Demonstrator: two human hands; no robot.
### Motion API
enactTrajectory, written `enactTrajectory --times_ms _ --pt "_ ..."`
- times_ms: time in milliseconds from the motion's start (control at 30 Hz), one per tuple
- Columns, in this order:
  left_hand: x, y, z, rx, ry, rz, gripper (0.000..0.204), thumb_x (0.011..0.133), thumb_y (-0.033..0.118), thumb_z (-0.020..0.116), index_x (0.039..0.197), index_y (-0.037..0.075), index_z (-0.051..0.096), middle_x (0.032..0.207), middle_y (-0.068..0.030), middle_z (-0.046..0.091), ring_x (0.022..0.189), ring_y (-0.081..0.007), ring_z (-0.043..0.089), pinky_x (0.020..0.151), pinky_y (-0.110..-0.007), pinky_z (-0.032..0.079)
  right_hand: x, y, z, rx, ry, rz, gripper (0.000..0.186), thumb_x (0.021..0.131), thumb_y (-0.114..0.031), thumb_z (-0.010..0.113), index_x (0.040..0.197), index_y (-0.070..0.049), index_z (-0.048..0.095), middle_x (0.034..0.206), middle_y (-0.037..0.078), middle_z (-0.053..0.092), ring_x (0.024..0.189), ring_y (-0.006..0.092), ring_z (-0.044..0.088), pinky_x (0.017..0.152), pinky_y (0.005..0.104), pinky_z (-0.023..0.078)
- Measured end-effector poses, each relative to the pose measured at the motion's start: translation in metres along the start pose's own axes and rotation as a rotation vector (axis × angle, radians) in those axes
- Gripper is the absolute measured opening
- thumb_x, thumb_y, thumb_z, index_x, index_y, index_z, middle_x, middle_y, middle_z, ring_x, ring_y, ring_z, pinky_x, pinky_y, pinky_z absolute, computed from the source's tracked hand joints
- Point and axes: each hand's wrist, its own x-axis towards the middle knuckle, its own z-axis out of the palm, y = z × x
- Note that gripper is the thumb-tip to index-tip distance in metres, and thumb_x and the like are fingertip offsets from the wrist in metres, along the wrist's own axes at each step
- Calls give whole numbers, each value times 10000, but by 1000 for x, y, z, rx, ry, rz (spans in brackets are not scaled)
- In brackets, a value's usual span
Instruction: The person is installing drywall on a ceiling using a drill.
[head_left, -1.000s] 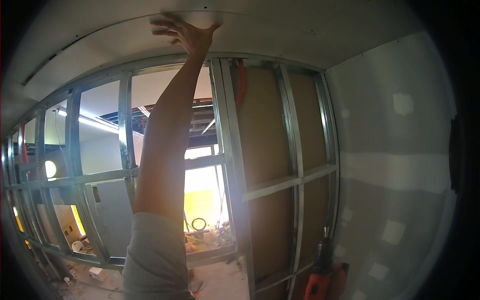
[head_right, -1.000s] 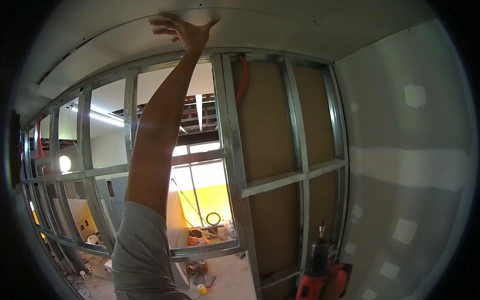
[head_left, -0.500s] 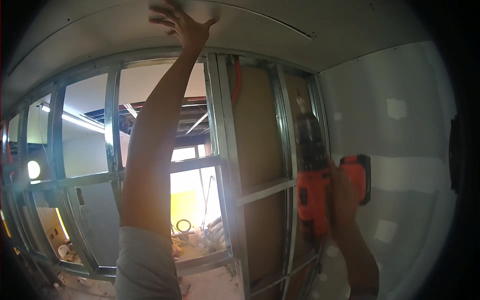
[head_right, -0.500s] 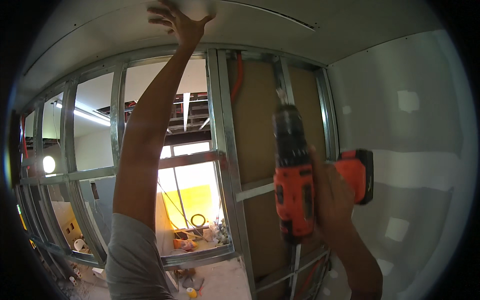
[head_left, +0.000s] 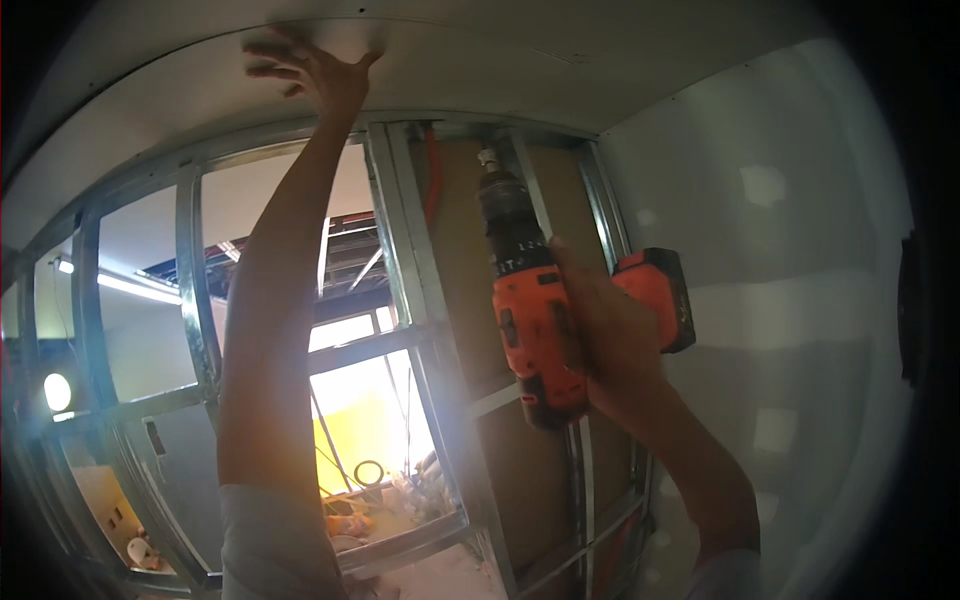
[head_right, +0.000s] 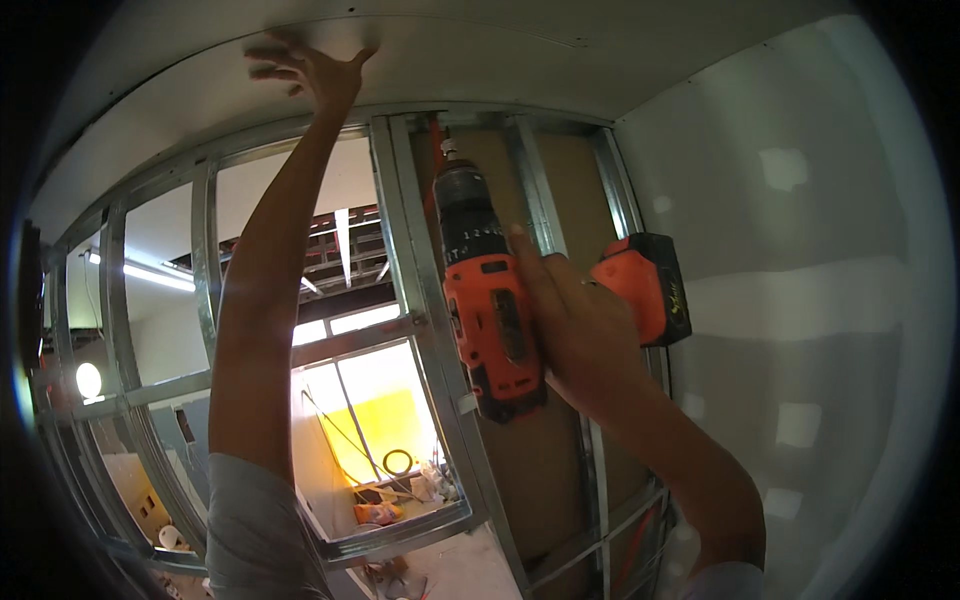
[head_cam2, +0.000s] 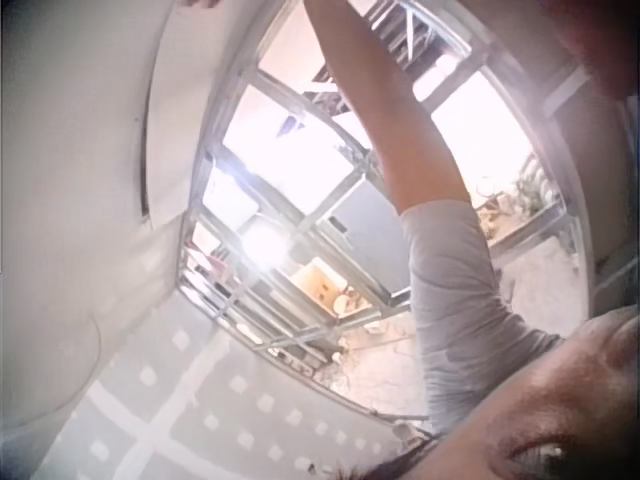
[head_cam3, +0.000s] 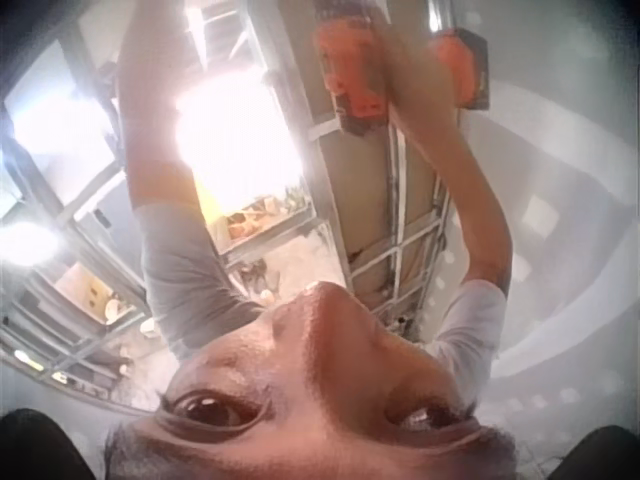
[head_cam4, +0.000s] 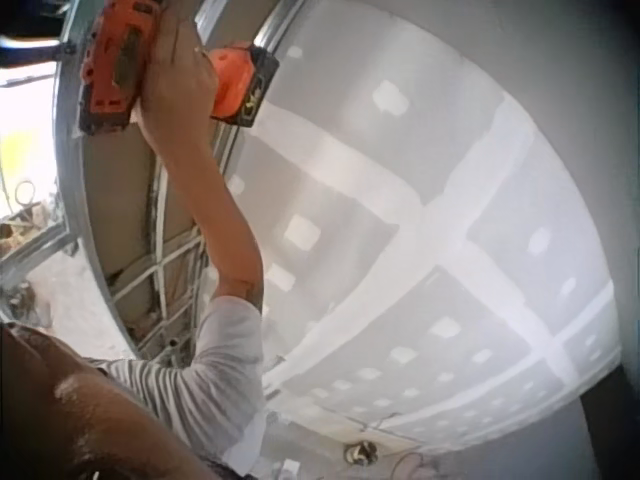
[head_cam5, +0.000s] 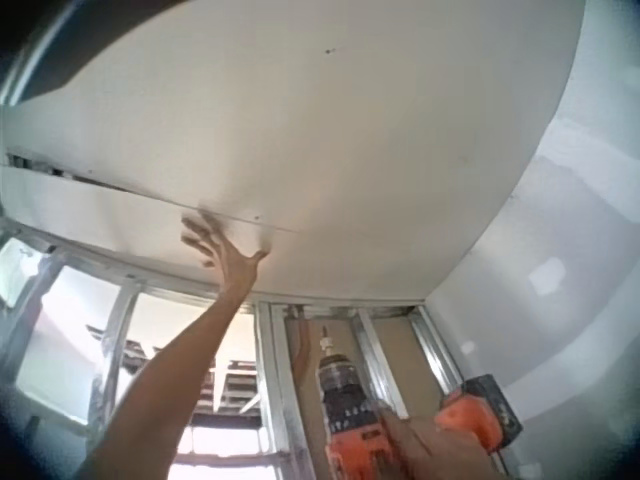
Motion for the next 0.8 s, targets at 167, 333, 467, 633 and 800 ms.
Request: enactTrajectory --times_ms 167,333,467,633,800 --pt "-2 -7 1 61 -65 67 1541 570 559 923 1564 164 -186 1459 -401 -369 1268 -719 -308 800 -909 274 9 25 9 20 105 -65 884 694 -11 731 1496 28 361 993 127 559 722 274 621 624 381 501" --pt "-1 -14 3 99 -106 109 1558 553 645 896 1565 180 -195 1436 -417 -390 1245 -736 -318 757 -930 239 18 59 20 -56 131 -88 865 696 3 711 1490 36 370 969 129 563 687 270 616 610 375 501" --pt "-5 -2 16 222 -59 98 1609 488 704 884 1569 170 -181 1463 -433 -328 1266 -747 -269 760 -920 264 33 57 24 -48 143 -104 873 699 8 702 1501 27 360 945 127 570 686 276 617 611 386 501" --pt "-7 2 11 177 9 84 1622 484 713 880 1567 106 -164 1529 -402 -237 1318 -733 -193 804 -896 304 66 34 26 -19 198 -180 894 705 5 713 1517 -9 339 965 131 581 706 284 634 632 396 513" --pt "-11 2 3 204 15 66 1562 506 655 892 1570 39 -70 1566 -370 -179 1358 -707 -149 841 -877 320 126 8 41 139 170 -197 825 791 -52 711 1523 -141 342 1202 145 644 995 314 669 744 419 547"
